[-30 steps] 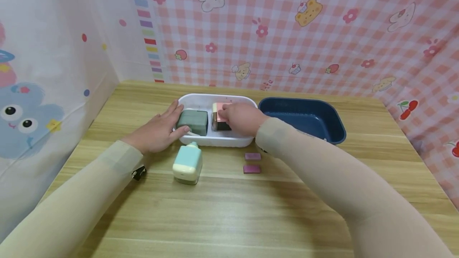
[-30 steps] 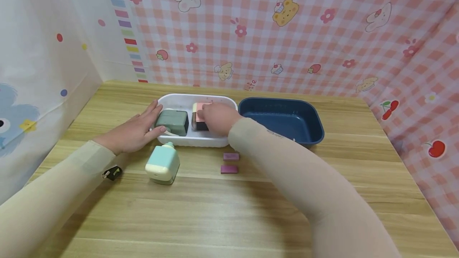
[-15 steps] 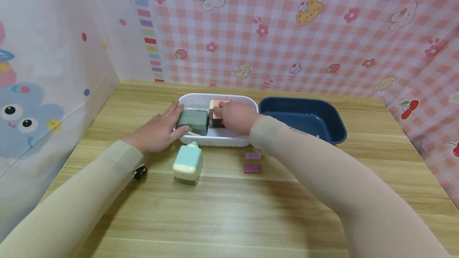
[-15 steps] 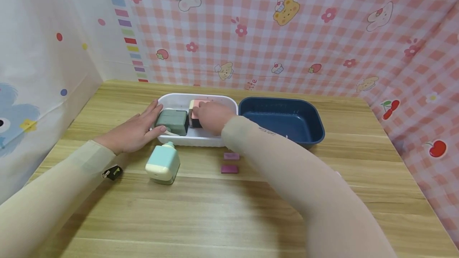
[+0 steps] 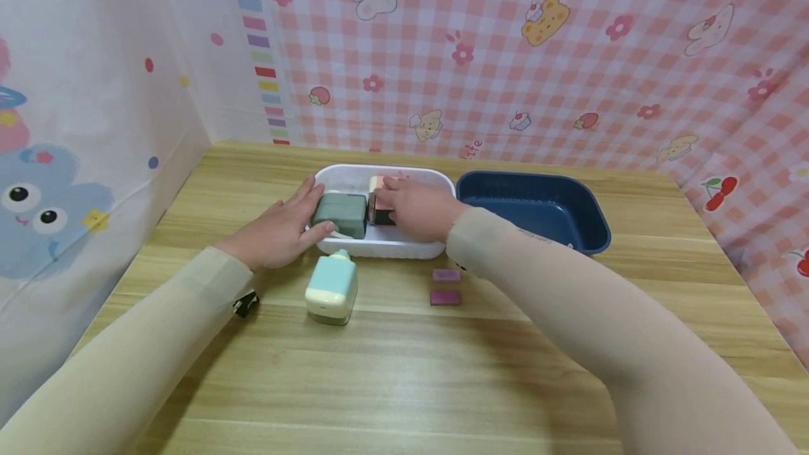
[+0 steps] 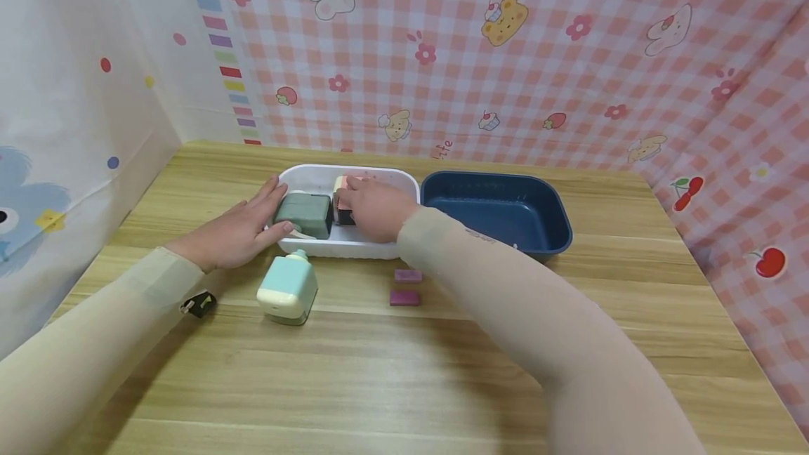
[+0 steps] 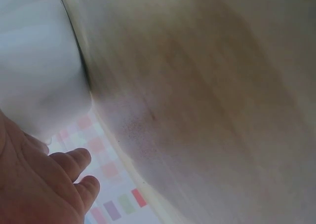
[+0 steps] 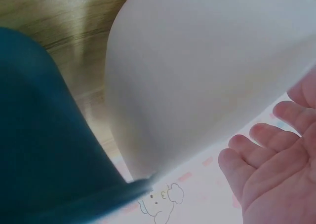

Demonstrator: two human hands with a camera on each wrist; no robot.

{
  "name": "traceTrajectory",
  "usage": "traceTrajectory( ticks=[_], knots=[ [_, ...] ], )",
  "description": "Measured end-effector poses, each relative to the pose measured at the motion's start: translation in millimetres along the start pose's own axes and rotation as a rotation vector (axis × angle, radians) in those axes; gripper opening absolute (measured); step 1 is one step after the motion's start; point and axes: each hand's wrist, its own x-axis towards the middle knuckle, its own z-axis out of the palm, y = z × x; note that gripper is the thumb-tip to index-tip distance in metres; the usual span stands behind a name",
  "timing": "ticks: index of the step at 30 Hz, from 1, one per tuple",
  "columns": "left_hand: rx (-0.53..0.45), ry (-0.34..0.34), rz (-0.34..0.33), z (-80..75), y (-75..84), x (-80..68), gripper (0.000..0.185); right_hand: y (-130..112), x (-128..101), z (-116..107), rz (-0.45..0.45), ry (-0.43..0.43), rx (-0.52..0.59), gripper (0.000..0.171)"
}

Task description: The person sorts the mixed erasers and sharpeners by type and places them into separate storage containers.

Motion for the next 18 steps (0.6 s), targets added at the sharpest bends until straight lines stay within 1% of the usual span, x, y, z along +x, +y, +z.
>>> traceTrajectory(
  ticks=[7, 11, 18],
  knots=[
    [0.002, -0.005, -0.005, -0.4, -0.2, 0.5, 0.085, -7, -11, -4, -0.040, 0.110, 0.009, 0.046],
    [-0.002, 0.002, -0.008, 0.2, -0.9, 0.6, 0.085, -14, -20, -7, -0.072, 0.156, 0.018, 0.048],
    [0.009, -0.007, -0.005, -0.1, -0.3, 0.3, 0.085, -28, -33, -7, -0.173, 0.255, 0.018, 0.045]
  ],
)
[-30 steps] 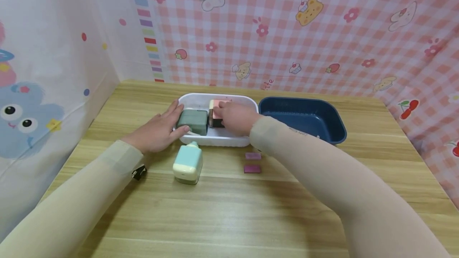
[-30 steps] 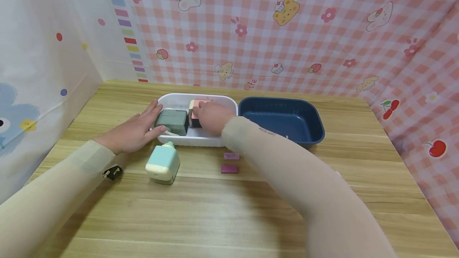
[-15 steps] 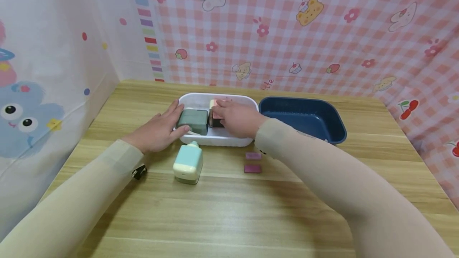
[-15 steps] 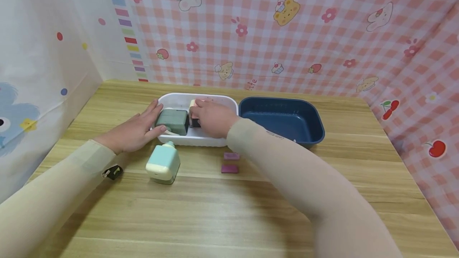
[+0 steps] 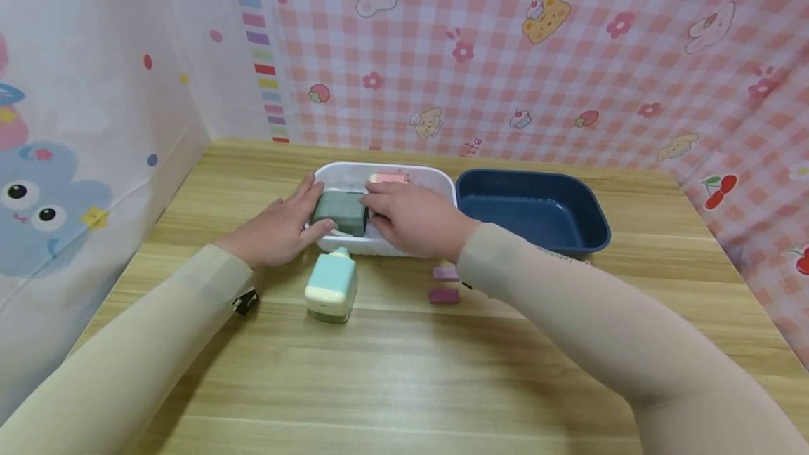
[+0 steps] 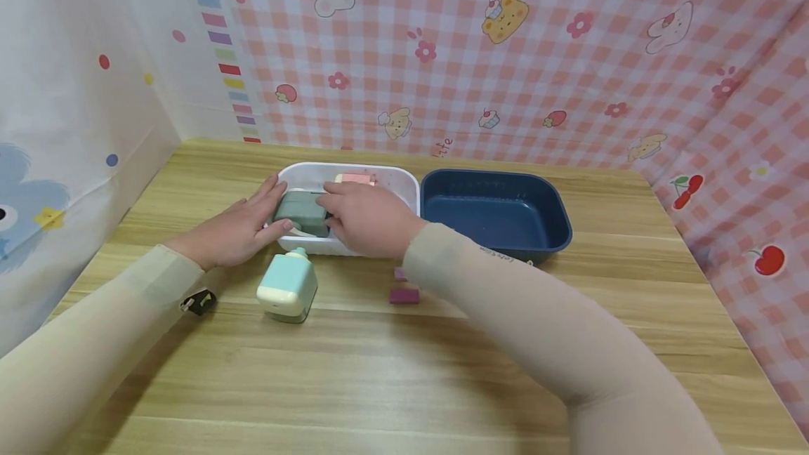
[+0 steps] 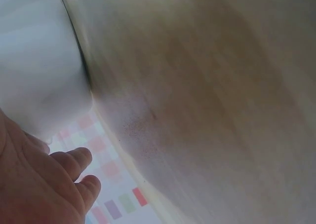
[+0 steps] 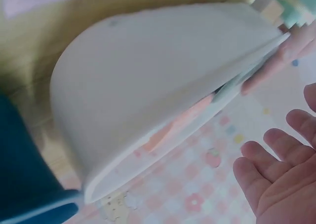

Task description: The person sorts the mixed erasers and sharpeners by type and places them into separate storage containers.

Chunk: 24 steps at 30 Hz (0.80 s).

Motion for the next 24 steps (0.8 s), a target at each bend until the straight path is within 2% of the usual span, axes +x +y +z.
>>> traceTrajectory(
  ticks=[5, 9, 15, 24],
  knots=[
    [0.005, 0.003, 0.001, 0.5, 0.1, 0.4, 0.085, -17, -12, 2, -0.072, 0.026, 0.001, 0.047],
    [0.008, 0.011, -0.001, 1.3, -0.5, 0.8, 0.087, -32, -21, 7, -0.174, 0.053, -0.015, 0.049],
    [0.003, 0.016, 0.000, 1.4, -0.3, 0.1, 0.085, -54, -30, 14, -0.314, 0.052, -0.098, 0.054],
    [-0.002, 0.012, 0.004, 1.0, 0.7, -1.6, 0.085, -69, -36, 24, -0.351, -0.034, -0.181, 0.057]
  ],
)
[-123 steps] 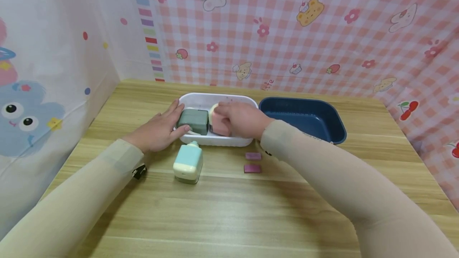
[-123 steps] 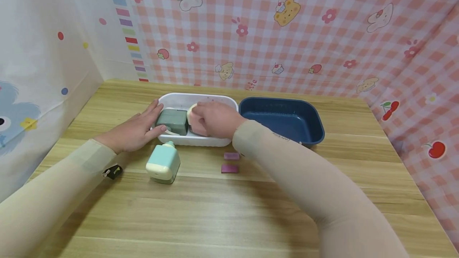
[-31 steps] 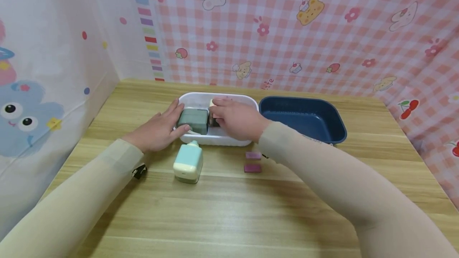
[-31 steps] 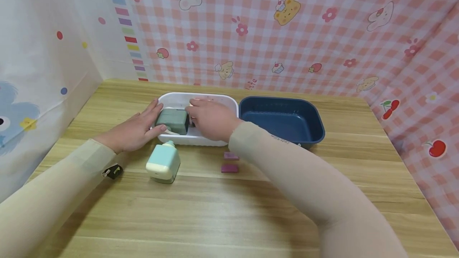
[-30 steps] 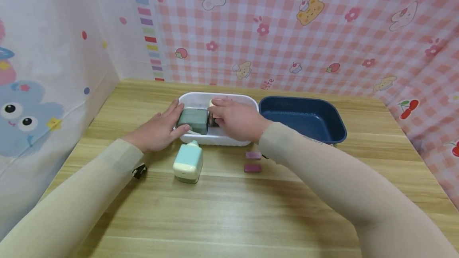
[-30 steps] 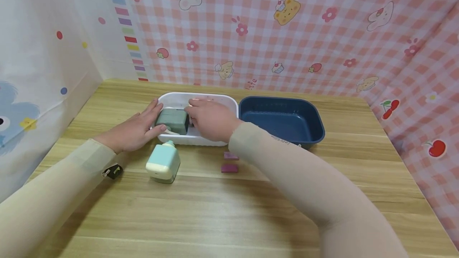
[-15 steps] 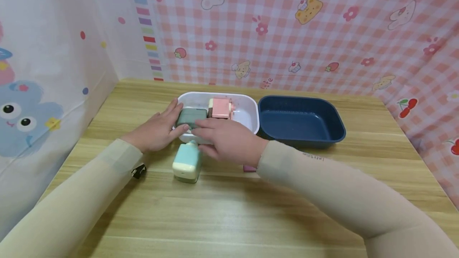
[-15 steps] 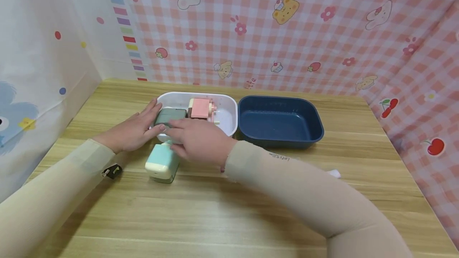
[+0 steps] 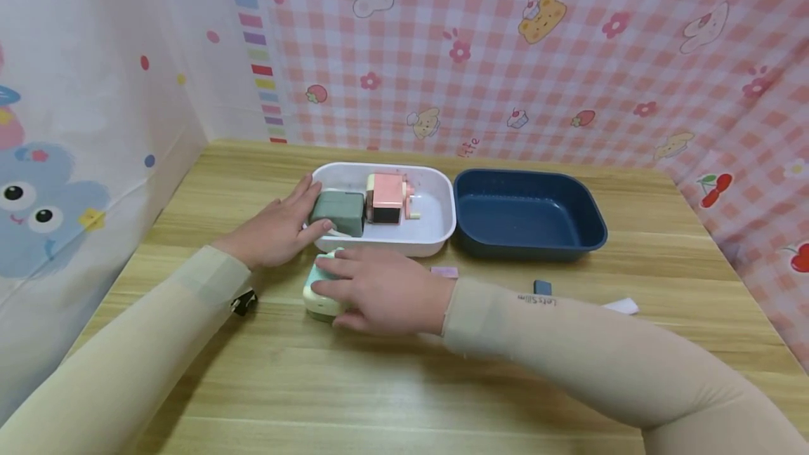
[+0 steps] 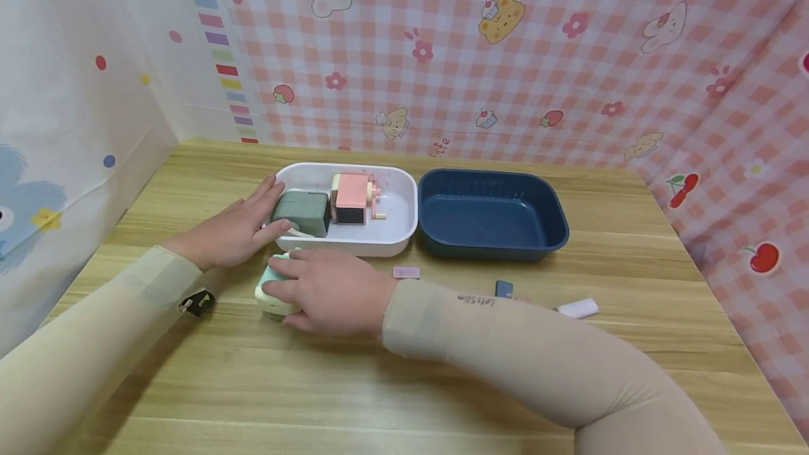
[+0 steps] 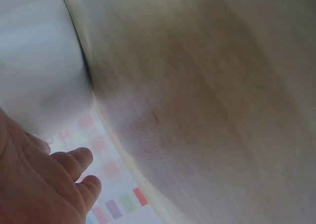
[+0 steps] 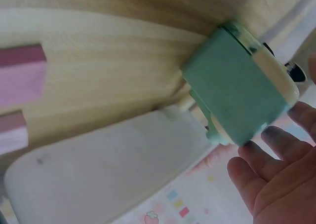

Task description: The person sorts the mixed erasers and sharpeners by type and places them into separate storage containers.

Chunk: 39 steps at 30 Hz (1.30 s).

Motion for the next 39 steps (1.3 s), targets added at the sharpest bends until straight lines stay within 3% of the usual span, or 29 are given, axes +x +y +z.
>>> traceTrajectory(
  ticks=[6, 17, 25, 32, 39],
  knots=[
    [0.010, 0.001, 0.005, 1.3, -0.3, 1.2, 0.086, -1, -1, 6, 0.014, -0.008, 0.027, 0.058],
    [0.008, 0.008, 0.006, 1.6, -0.8, 1.1, 0.087, -3, 1, 13, 0.006, 0.126, -0.020, 0.046],
    [0.000, 0.008, 0.002, 0.9, 0.2, 0.7, 0.084, -6, 4, 14, 0.017, 0.168, 0.005, 0.039],
    [-0.007, 0.006, -0.004, 0.8, 0.6, 0.1, 0.084, -9, 8, 15, 0.081, 0.168, 0.014, 0.036],
    [-0.011, 0.004, 0.001, 1.2, -0.3, 0.4, 0.085, -9, 8, 13, 0.086, 0.165, 0.014, 0.035]
  ],
)
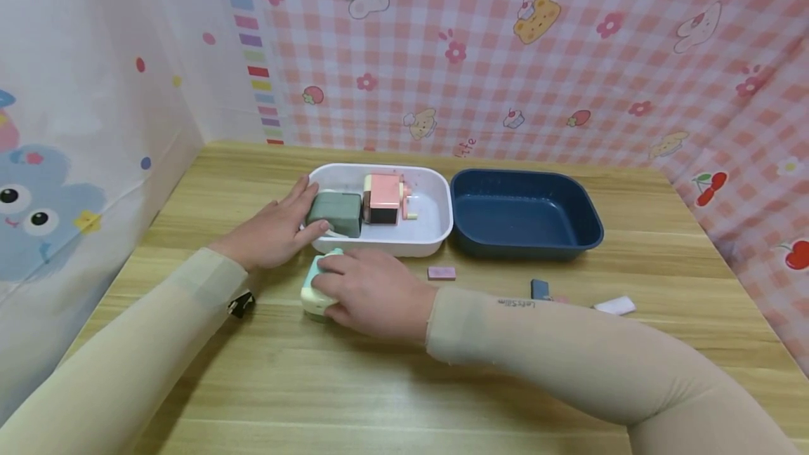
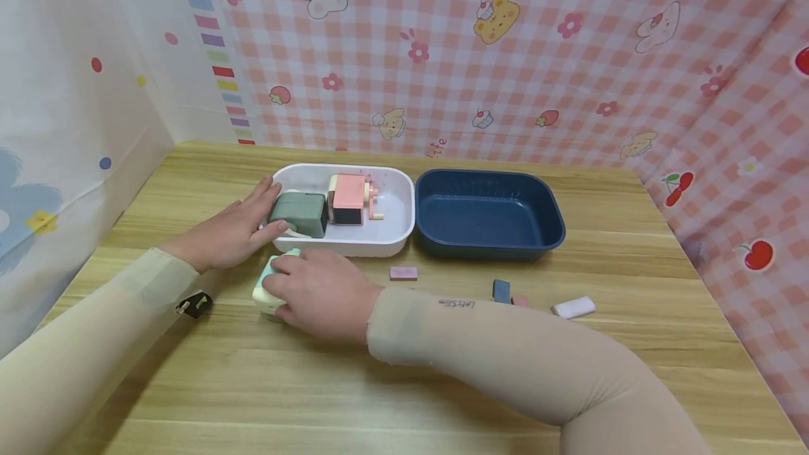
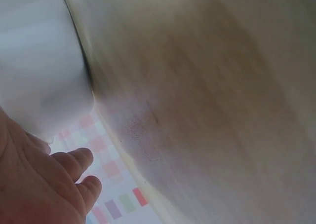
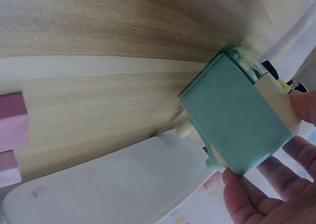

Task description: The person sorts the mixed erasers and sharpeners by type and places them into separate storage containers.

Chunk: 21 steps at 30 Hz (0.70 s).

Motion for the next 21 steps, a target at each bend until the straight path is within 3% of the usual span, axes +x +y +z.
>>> traceTrajectory(
  ticks=[13, 21],
  knots=[
    [0.008, 0.005, -0.003, -0.3, 1.2, 1.1, 0.085, 7.0, -7.4, -7.1, 0.037, -0.053, 0.047, 0.038],
    [0.016, 0.005, 0.000, -0.2, 2.1, 0.7, 0.084, 5.4, -4.7, -4.9, 0.016, -0.136, -0.046, 0.060]
  ],
)
